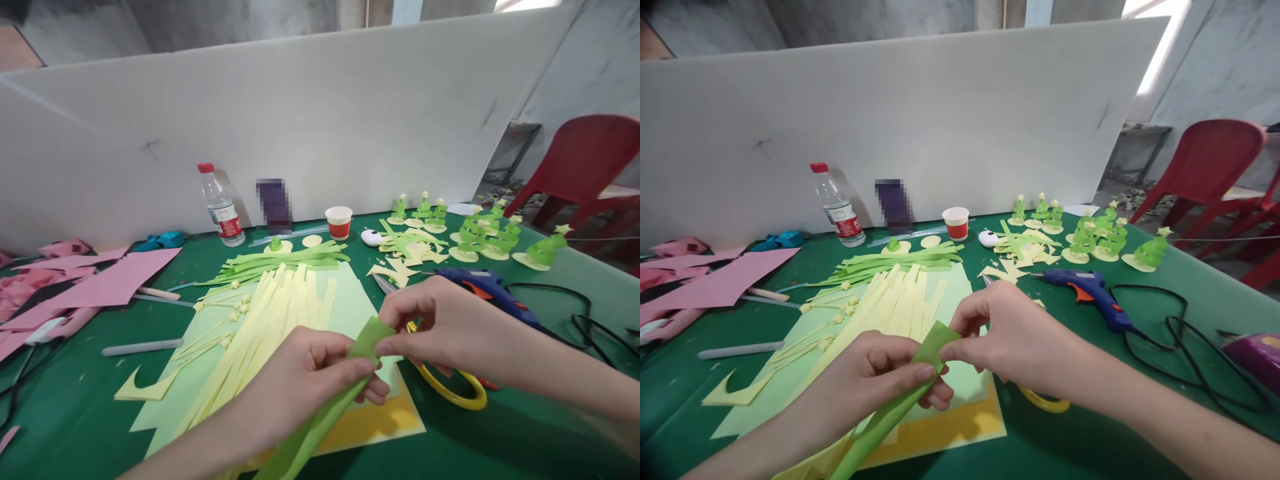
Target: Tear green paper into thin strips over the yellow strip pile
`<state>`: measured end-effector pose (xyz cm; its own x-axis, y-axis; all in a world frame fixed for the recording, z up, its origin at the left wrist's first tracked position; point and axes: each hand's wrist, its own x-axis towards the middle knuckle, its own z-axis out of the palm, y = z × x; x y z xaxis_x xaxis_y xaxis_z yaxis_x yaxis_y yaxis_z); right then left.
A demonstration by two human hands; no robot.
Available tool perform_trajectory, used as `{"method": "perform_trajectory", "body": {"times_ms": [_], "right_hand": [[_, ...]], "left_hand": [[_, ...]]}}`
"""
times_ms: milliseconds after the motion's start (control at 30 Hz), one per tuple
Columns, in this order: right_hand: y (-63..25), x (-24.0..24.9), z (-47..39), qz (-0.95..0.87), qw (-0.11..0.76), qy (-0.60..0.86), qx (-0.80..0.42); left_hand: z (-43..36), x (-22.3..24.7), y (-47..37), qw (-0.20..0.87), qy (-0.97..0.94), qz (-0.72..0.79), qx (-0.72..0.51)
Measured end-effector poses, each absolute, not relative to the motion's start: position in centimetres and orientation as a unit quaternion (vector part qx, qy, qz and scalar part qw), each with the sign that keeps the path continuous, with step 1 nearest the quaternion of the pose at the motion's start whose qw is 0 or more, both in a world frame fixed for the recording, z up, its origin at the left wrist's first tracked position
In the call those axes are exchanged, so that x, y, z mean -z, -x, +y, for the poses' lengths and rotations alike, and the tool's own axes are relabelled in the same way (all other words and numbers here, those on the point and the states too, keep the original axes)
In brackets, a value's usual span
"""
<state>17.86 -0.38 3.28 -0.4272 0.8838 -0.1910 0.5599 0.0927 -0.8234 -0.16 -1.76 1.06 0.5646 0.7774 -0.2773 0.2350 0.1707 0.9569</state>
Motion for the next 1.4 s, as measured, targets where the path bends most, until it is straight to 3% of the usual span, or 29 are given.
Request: {"method": "perform_trajectory", "body": {"times_ms": [200,467,700,1000,1200,1400], "right_hand": [[-17.4,-3.2,-0.8,-0.707,0.175,0.5,-0.468],[-17.2,-3.2,-1.6,-0.731,0.188,0.476,-0.452],[-17.9,-3.5,-1.6,-0.705,0.203,0.434,-0.522],[-21.5,-5.0,0.9,-0.686,0.271,0.474,-0.481],[-24.3,-5.9,2.2,-0.616,0.376,0.529,-0.445],[-28.8,-6.0,4.3,-0.571,0.453,0.608,-0.314]], "left_hand": [[-1.6,-1.0,0.1,0.637,-0.632,0.414,-0.156],[-2.6,-1.7,-0.6,0.567,-0.653,0.472,-0.173],[-2.9,-2.5,-0.6,0.613,-0.61,0.474,-0.169],[-2.8,-2.8,0.8,0.611,-0.569,0.523,-0.168],[-2.7,-2.3,1.6,0.598,-0.582,0.523,-0.175],[-2.4,-2.0,1.9,0.576,-0.596,0.53,-0.176]]}}
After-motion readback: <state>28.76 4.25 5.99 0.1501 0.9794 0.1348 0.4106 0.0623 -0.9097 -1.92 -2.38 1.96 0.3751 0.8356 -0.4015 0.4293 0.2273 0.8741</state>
